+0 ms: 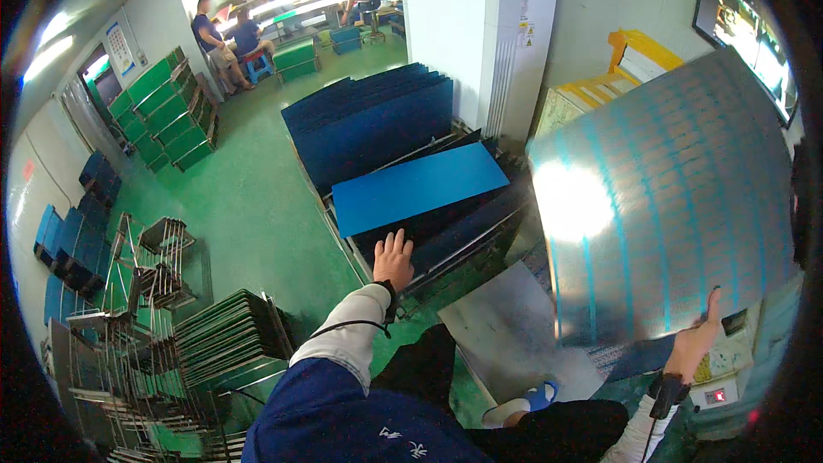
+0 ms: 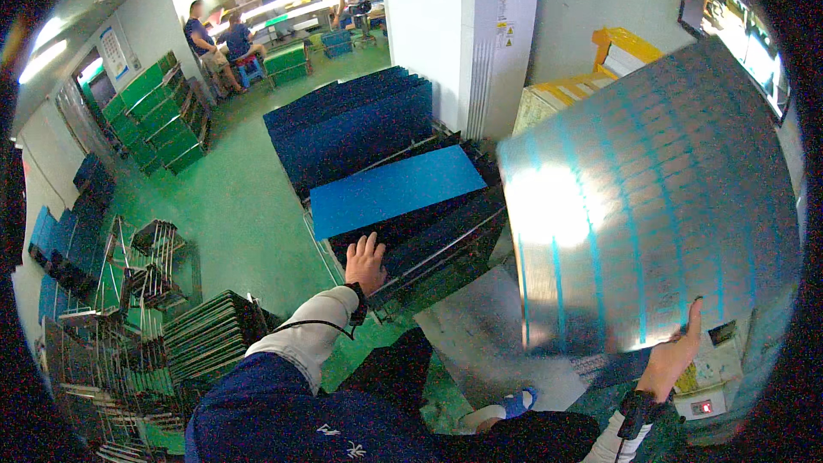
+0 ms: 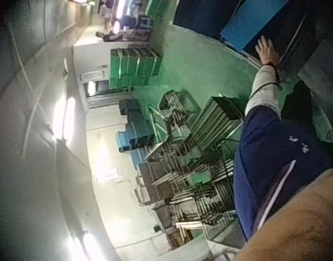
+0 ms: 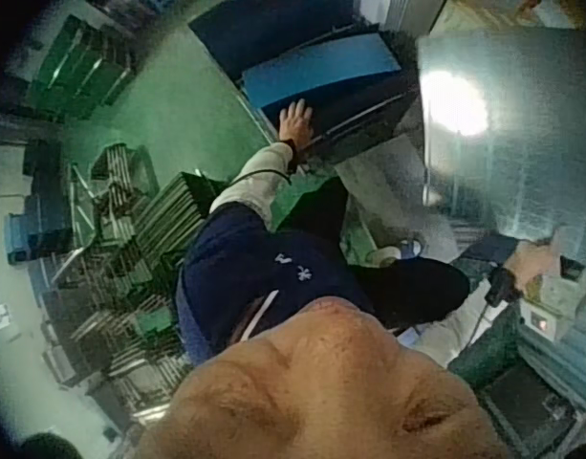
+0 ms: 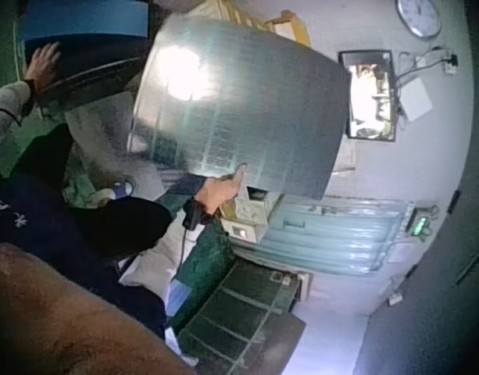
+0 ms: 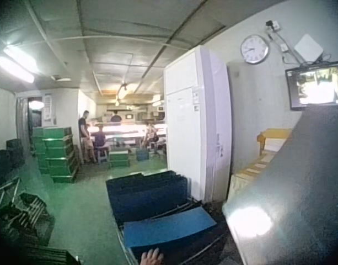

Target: Feeding printed metal sheets from a stack into an industrial printing or processing machine.

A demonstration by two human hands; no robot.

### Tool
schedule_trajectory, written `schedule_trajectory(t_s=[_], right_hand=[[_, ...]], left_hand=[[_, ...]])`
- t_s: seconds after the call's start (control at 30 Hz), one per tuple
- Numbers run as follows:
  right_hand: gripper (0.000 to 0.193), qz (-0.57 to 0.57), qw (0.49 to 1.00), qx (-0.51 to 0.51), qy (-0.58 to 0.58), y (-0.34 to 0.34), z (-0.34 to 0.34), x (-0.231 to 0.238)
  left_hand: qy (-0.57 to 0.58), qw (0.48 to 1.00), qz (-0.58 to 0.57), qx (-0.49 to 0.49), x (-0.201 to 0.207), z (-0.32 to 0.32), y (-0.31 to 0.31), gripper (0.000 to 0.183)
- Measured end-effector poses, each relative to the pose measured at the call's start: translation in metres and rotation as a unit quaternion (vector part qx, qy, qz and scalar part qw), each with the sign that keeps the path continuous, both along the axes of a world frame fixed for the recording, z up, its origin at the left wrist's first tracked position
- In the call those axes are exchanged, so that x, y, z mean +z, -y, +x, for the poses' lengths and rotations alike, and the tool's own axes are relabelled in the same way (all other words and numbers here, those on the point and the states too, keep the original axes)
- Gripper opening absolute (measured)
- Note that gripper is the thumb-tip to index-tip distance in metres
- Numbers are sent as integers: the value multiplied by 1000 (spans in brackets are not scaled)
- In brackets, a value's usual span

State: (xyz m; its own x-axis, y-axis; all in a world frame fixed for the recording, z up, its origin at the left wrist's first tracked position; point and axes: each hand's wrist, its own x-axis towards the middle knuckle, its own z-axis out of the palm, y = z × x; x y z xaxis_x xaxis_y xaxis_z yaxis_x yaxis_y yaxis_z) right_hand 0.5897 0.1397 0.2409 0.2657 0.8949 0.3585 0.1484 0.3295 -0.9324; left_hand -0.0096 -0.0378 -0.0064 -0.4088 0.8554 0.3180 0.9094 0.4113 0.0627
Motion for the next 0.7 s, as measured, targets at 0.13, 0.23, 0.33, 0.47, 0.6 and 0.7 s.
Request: schedule_trajectory(t_s=[0.13, 0.23, 0.33, 0.47, 0.6, 0.7], right_hand=[[26, -55, 956, 160, -238, -7, 5, -14], [18, -85, 911, 250, -316, 5, -23, -14], [19, -99, 887, 279, -356, -9, -13, -35], [21, -123, 881, 238, -389, -4, -23, -40], [19, -145, 860, 276, -403, 0, -54, -34], [21, -158, 851, 268, -424, -7, -58, -47]], left_hand=[[12, 1000, 2, -2, -2, 1, 0, 64], [16, 1000, 2, -4, 1, -1, 5, 63], [9, 1000, 8, -7, 3, 1, 1, 62], [10, 999, 32, -28, 17, 9, -3, 56], [-5, 998, 58, -22, 1, -3, -3, 49], [-11, 999, 38, -16, 2, 0, -2, 54]])
